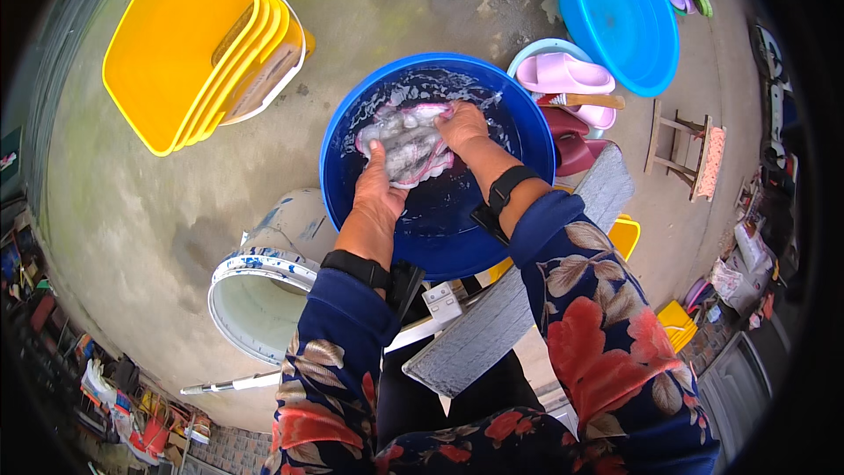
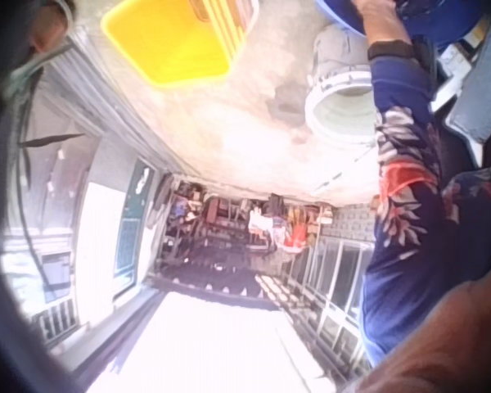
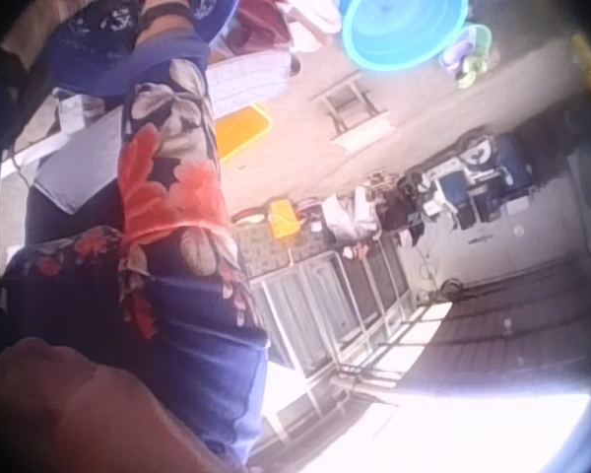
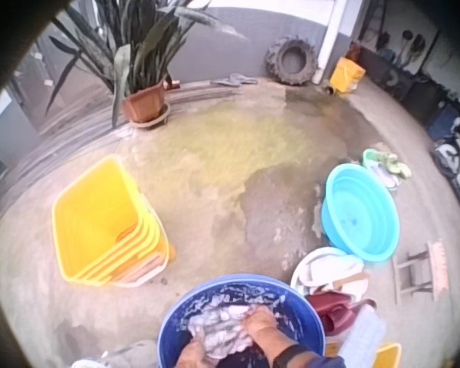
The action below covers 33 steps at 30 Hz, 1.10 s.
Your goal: The person wipes a white radiator with a cloth, then moves outside to wash the cloth in a blue bucket, adds detergent, and rinses it in a blue basin. The person wrings and refolds the cloth repeatedly.
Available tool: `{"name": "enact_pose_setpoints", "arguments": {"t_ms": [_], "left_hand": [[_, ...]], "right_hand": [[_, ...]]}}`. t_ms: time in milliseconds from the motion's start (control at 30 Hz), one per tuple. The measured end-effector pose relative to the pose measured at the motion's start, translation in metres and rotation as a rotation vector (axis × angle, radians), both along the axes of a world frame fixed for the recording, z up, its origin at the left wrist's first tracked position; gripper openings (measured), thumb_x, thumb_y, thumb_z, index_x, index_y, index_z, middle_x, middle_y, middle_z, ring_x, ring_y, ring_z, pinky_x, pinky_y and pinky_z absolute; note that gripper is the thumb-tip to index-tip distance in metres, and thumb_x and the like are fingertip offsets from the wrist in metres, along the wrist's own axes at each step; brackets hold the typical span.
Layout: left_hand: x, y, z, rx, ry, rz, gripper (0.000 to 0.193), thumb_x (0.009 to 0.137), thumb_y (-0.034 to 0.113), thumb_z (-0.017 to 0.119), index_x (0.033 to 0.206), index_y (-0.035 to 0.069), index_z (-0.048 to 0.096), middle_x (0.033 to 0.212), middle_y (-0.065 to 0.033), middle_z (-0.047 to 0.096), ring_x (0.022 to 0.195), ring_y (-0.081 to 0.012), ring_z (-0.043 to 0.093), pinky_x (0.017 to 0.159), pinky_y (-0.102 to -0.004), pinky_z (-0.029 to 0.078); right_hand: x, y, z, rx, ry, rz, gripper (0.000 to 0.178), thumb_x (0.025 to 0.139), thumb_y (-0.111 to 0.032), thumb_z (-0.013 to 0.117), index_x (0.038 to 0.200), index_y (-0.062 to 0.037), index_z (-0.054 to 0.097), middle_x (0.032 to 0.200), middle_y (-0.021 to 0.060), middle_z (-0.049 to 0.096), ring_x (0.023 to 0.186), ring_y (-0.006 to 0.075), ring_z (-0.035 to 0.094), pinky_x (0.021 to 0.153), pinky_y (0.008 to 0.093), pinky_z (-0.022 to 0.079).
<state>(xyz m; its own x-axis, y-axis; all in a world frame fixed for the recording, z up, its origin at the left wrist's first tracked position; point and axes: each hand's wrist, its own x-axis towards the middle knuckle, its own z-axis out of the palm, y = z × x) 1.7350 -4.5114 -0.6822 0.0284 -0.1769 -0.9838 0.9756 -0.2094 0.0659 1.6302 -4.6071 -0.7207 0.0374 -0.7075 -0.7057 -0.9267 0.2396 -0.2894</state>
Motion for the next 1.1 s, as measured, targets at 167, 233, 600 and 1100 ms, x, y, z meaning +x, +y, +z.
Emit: {"name": "enact_pose_setpoints", "arguments": {"t_ms": [167,233,600,1100], "left_hand": [[0.005,0.013,-0.018,-0.074,0.056,-0.12,0.031,0.081,0.02,0.059,0.107,0.005,0.05,0.106,-0.0099,0.055,0.096,-0.0241,0.054,0.083,-0.0372,0.046],[0.005,0.017,-0.024,0.031,0.007,-0.17,0.028,0.081,0.017,0.059,0.105,0.006,0.051,0.104,-0.01,0.056,0.093,-0.0239,0.055,0.077,-0.0358,0.048],[0.003,0.017,-0.049,0.074,-0.007,-0.107,0.043,0.081,0.025,0.058,0.118,0.008,0.043,0.111,-0.0152,0.051,0.094,-0.0291,0.055,0.077,-0.044,0.048],[-0.022,0.0,0.002,0.103,-0.1,-0.179,0.023,0.089,0.017,0.043,0.11,0.008,0.045,0.106,-0.0101,0.05,0.099,-0.0224,0.051,0.077,-0.0362,0.047]], "right_hand": [[-0.019,-0.005,-0.022,-0.001,-0.234,-0.286,0.04,0.071,-0.005,0.058,0.11,-0.0067,0.051,0.092,0.0141,0.059,0.081,0.0216,0.059,0.073,0.0287,0.045],[-0.023,-0.01,-0.019,0.087,-0.311,-0.612,0.044,0.07,-0.008,0.057,0.113,-0.0117,0.051,0.108,0.0206,0.054,0.101,0.0316,0.053,0.086,0.0319,0.041],[0.001,0.015,0.026,0.331,-0.467,0.031,0.053,0.07,-0.029,0.065,0.112,-0.0002,0.049,0.101,0.0198,0.057,0.096,0.03,0.055,0.085,0.0343,0.041],[0.047,0.02,0.075,-0.01,-0.059,0.265,0.032,0.08,-0.032,0.05,0.098,-0.0056,0.053,0.082,0.0178,0.061,0.081,0.0332,0.059,0.073,0.0401,0.046]]}}
